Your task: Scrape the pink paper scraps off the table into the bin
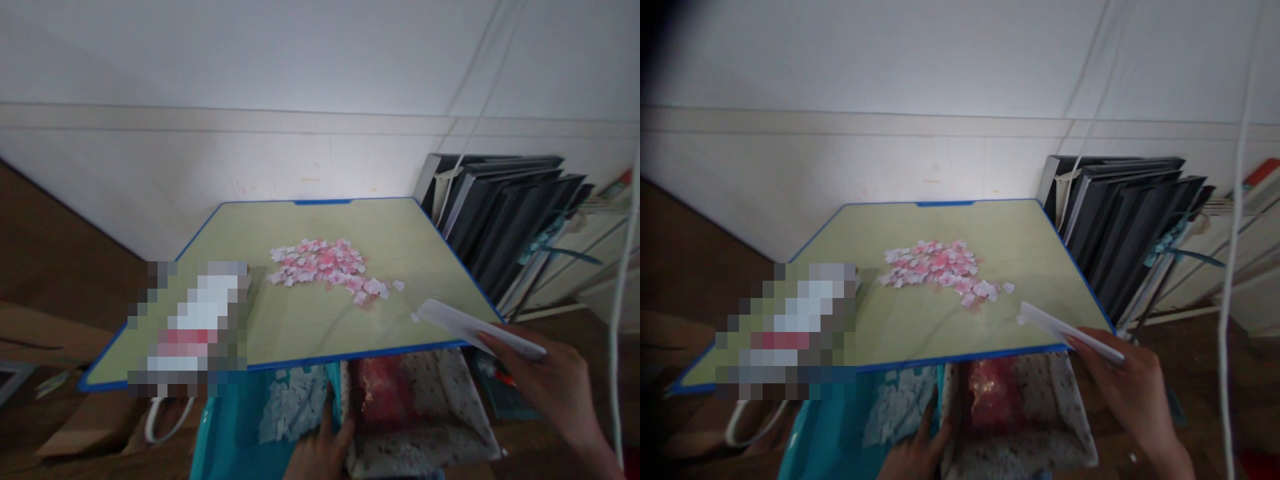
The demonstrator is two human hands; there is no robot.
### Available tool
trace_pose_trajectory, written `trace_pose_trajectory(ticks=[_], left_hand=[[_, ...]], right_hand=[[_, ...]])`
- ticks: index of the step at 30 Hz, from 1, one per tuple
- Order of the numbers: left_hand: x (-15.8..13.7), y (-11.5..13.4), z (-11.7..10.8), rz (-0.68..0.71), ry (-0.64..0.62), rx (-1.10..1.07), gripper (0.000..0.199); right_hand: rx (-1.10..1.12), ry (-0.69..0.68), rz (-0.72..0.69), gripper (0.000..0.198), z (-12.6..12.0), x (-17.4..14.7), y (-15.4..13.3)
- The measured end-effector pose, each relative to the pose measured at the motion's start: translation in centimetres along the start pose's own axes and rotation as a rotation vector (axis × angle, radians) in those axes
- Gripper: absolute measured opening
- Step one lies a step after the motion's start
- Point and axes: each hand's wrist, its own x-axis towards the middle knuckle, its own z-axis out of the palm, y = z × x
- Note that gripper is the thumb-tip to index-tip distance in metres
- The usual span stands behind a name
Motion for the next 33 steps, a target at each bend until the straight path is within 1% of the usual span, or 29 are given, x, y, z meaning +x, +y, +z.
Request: trace_pose_trajectory(ticks=[3, 7, 11, 14, 16, 18, 20, 21, 24, 26, 27, 28, 30, 32, 33], left_hand=[[0.0, 0.4, -0.7, -0.011, -0.057, 0.023, 0.061], [0.1, 0.5, -1.0, -0.022, -0.037, 0.02, 0.064], [0.1, 0.5, -0.8, -0.012, -0.042, 0.026, 0.066], [0.0, 0.4, -0.6, -0.017, -0.043, 0.046, 0.067], [0.0, 0.5, -0.5, -0.028, -0.037, 0.065, 0.064], [0.0, 0.5, -0.4, -0.029, -0.035, 0.072, 0.066], [0.0, 0.5, -0.3, -0.018, -0.024, 0.067, 0.07], [0.1, 0.5, -0.2, -0.01, -0.019, 0.067, 0.071], [0.2, 0.4, 0.0, 0.0, -0.008, 0.077, 0.074], [0.3, 0.3, 0.3, 0.021, -0.008, 0.077, 0.073], [0.3, 0.2, 0.5, 0.034, -0.006, 0.076, 0.072], [0.3, 0.1, 0.6, 0.059, -0.007, 0.065, 0.071], [0.4, 0.0, 0.8, 0.049, -0.005, 0.062, 0.077], [0.4, 0.0, 0.9, 0.044, -0.007, 0.062, 0.079], [0.3, 0.0, 0.9, 0.042, -0.011, 0.064, 0.079]], right_hand=[[0.035, -0.049, -0.012, 0.02, -0.1, 0.2, 0.3], [0.084, -0.138, -0.078, 0.017, -0.6, 0.1, 0.8], [0.101, -0.218, -0.144, 0.019, -0.1, 0.1, -0.4], [0.168, -0.271, -0.202, 0.018, 1.5, 0.3, -2.2], [0.245, -0.339, -0.255, 0.017, 3.1, 0.7, -3.6], [0.349, -0.397, -0.302, 0.018, 4.9, 1.0, -5.1], [0.442, -0.392, -0.316, 0.018, 6.7, 1.3, -6.7], [0.458, -0.42, -0.318, 0.018, 7.5, 1.3, -7.6], [0.465, -0.432, -0.372, 0.023, 9.3, 1.3, -9.6], [0.463, -0.429, -0.399, 0.023, 10.0, 1.2, -10.3], [0.464, -0.415, -0.39, 0.022, 10.2, 1.2, -10.5], [0.467, -0.395, -0.365, 0.021, 10.4, 1.2, -10.6], [0.48, -0.359, -0.291, 0.018, 10.5, 1.2, -10.7], [0.493, -0.37, -0.246, 0.016, 10.5, 1.2, -10.7], [0.499, -0.398, -0.249, 0.016, 10.4, 1.2, -10.8]])
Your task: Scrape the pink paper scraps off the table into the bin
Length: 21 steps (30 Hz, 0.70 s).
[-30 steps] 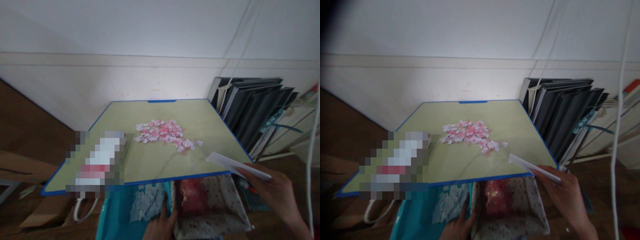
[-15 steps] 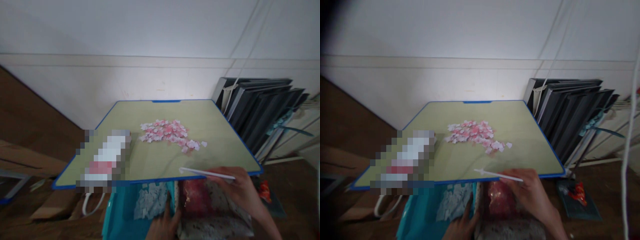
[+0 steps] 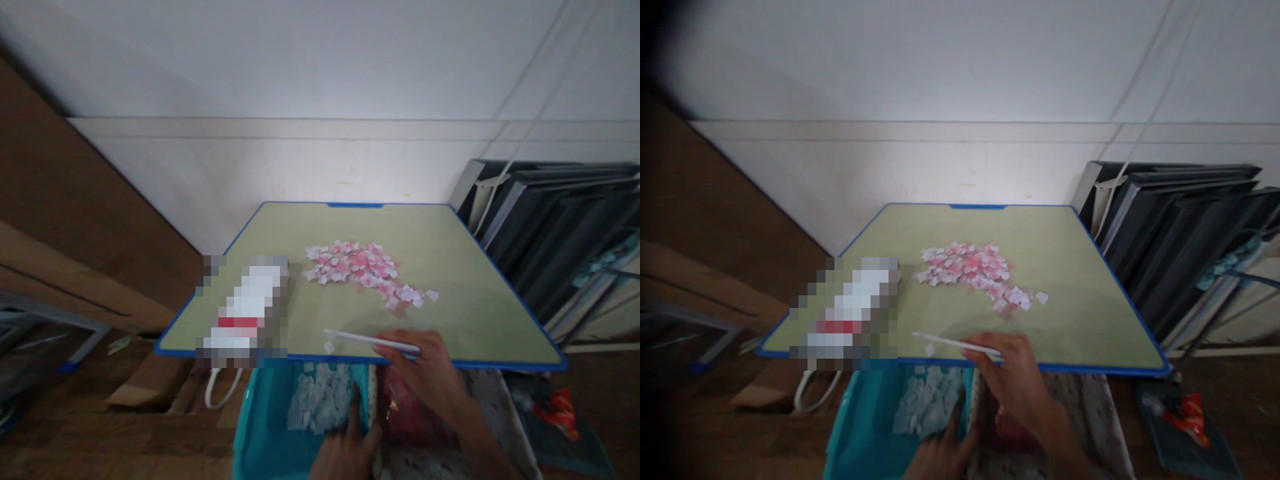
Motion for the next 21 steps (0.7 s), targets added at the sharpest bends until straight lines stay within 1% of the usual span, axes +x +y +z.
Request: trace_pose_trajectory(ticks=[2, 4, 6, 8, 10, 12, 14, 17, 19, 20, 21], left_hand=[[0.0, 0.0, 0.0, 0.006, 0.003, 0.0, 0.081], [0.0, -0.1, 0.0, 0.022, 0.022, -0.009, 0.087], [0.1, -0.2, 0.1, 0.042, 0.04, -0.024, 0.091], [0.1, -0.3, 0.2, 0.045, 0.037, -0.032, 0.09], [0.0, -0.3, 0.1, 0.035, 0.021, -0.024, 0.089], [-0.1, -0.1, -0.1, 0.032, 0.01, -0.019, 0.086], [-0.3, 0.0, -0.5, 0.006, 0.005, -0.006, 0.085], [-0.4, 0.2, -1.0, -0.004, 0.014, -0.016, 0.072], [-0.4, 0.2, -1.1, -0.006, 0.01, -0.021, 0.069], [-0.4, 0.2, -1.2, -0.007, 0.006, -0.02, 0.068], [-0.4, 0.2, -1.2, -0.012, 0.001, -0.015, 0.069]], right_hand=[[0.018, -0.075, -0.026, 0.017, -0.1, 0.0, -0.2], [0.04, -0.124, -0.061, 0.017, -0.1, -0.1, -0.6], [0.074, -0.141, -0.08, 0.016, -0.1, -0.2, -0.9], [0.097, -0.133, -0.083, 0.016, -0.3, -0.4, -1.1], [0.09, -0.075, -0.096, 0.017, -0.9, -0.6, -0.8], [0.028, 0.039, -0.103, 0.016, -2.0, -0.8, 0.0], [-0.073, 0.175, -0.072, 0.011, -3.7, -1.1, 1.4], [-0.169, 0.335, 0.017, 0.009, -7.1, -1.8, 4.2], [-0.218, 0.42, 0.071, 0.011, -9.2, -2.5, 5.8], [-0.243, 0.444, 0.088, 0.011, -10.0, -2.8, 6.5], [-0.264, 0.439, 0.105, 0.012, -10.7, -3.1, 7.0]])
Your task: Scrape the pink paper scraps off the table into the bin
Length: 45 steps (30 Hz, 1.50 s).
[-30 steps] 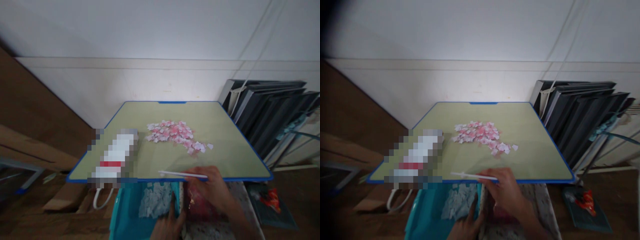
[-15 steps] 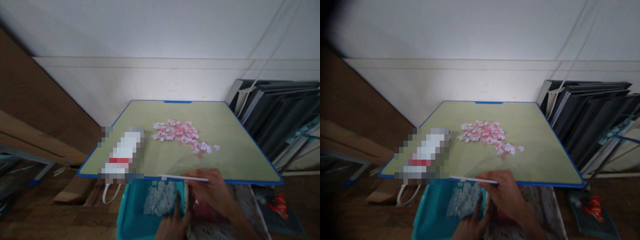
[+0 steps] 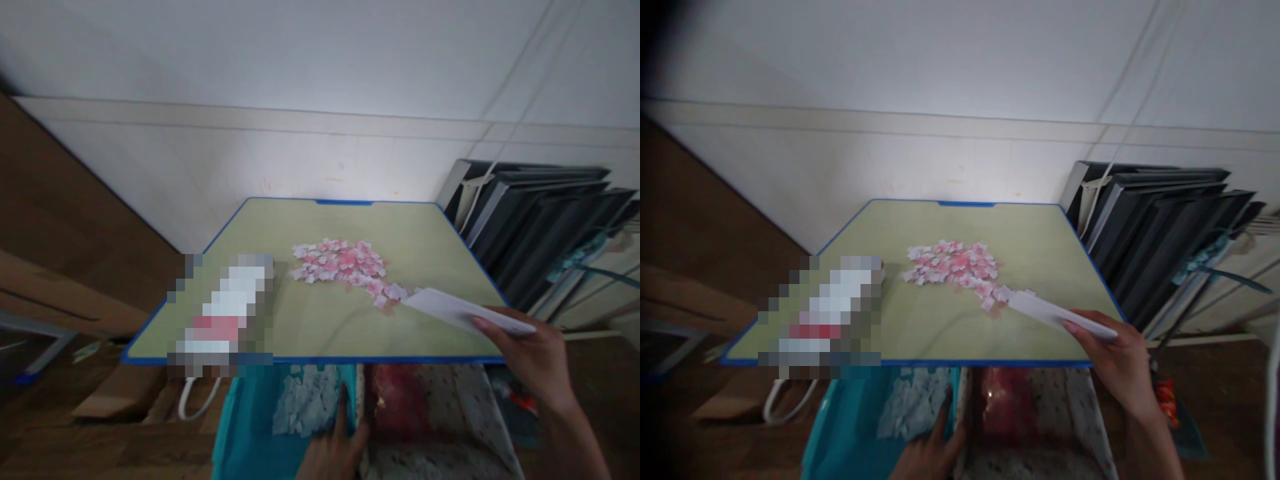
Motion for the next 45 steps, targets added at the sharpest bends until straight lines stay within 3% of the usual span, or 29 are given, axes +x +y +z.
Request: trace_pose_trajectory(ticks=[3, 8, 15, 22, 26, 34, 40, 45], left_hand=[[0.0, 0.0, 0.1, -0.012, -0.012, 0.004, 0.071], [0.0, 0.0, 0.4, -0.001, -0.004, 0.004, 0.06], [0.2, -0.1, 0.7, 0.009, 0.009, 0.069, 0.057], [0.3, -0.3, 0.9, 0.014, 0.005, 0.079, 0.064], [0.4, -0.3, 1.0, 0.018, 0.0, 0.08, 0.067], [0.7, -0.2, 0.8, -0.003, -0.046, 0.079, 0.061], [0.8, -0.2, 1.1, -0.014, -0.063, 0.07, 0.064], [0.6, -0.3, 1.0, 0.006, -0.035, 0.058, 0.057]], right_hand=[[-0.042, -0.058, 0.001, 0.015, -0.6, 0.2, 1.0], [-0.026, -0.139, -0.052, 0.017, 1.0, 1.0, 0.6], [0.024, -0.048, -0.071, 0.018, 3.5, 1.3, 0.9], [0.053, -0.165, -0.118, 0.013, 2.3, 1.0, 0.2], [0.05, -0.146, -0.077, 0.015, 2.3, 1.4, 0.0], [0.041, -0.064, -0.052, 0.024, 4.8, 2.4, 0.5], [0.031, -0.195, -0.109, 0.021, 3.4, 2.7, 0.0], [0.048, -0.106, -0.116, 0.02, 2.7, 2.9, -0.5]])
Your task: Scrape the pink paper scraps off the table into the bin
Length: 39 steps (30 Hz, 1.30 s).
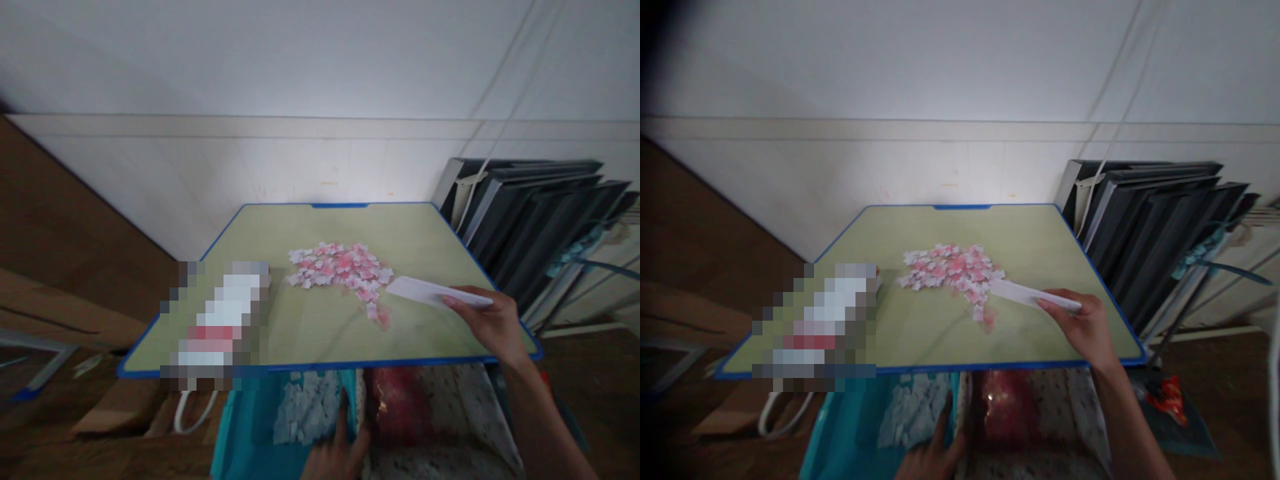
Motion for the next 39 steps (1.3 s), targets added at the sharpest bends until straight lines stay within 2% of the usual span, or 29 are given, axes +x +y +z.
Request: trace_pose_trajectory(ticks=[5, 8, 13, 19, 23, 26, 29, 32, 34, 39], left_hand=[[-0.2, 0.1, -0.2, -0.001, 0.013, 0.003, 0.059], [-0.2, 0.2, -0.4, -0.016, -0.003, 0.007, 0.058], [-0.3, 0.2, -0.4, -0.011, 0.027, 0.021, 0.063], [-0.3, 0.1, -0.2, -0.001, 0.025, 0.04, 0.066], [-0.3, 0.0, -0.2, 0.014, 0.024, 0.014, 0.059], [-0.3, 0.0, -0.3, 0.007, 0.039, -0.012, 0.057], [-0.4, 0.1, -0.3, 0.008, 0.047, -0.016, 0.064], [-0.4, 0.2, -0.2, 0.004, 0.04, 0.014, 0.06], [-0.4, 0.2, -0.2, -0.003, 0.052, 0.025, 0.06], [-0.5, 0.2, -0.2, -0.016, 0.045, 0.037, 0.062]], right_hand=[[0.033, -0.152, -0.071, 0.02, 1.2, 0.5, -0.6], [0.032, -0.228, -0.097, 0.02, 0.4, 0.6, -0.8], [-0.025, -0.171, -0.041, 0.016, -1.1, 0.5, -1.1], [0.017, -0.212, -0.078, 0.018, 0.7, 0.7, -1.5], [-0.046, -0.258, -0.047, 0.018, -1.0, 0.6, -1.1], [-0.065, -0.211, -0.02, 0.018, -2.2, 0.5, -1.0], [-0.024, -0.225, -0.049, 0.018, -1.3, 0.7, -1.4], [0.037, -0.306, -0.112, 0.019, 0.3, 1.2, -1.6], [0.047, -0.331, -0.122, 0.02, 0.5, 1.3, -1.3], [-0.049, -0.313, -0.033, 0.02, -2.3, 0.6, 0.1]])
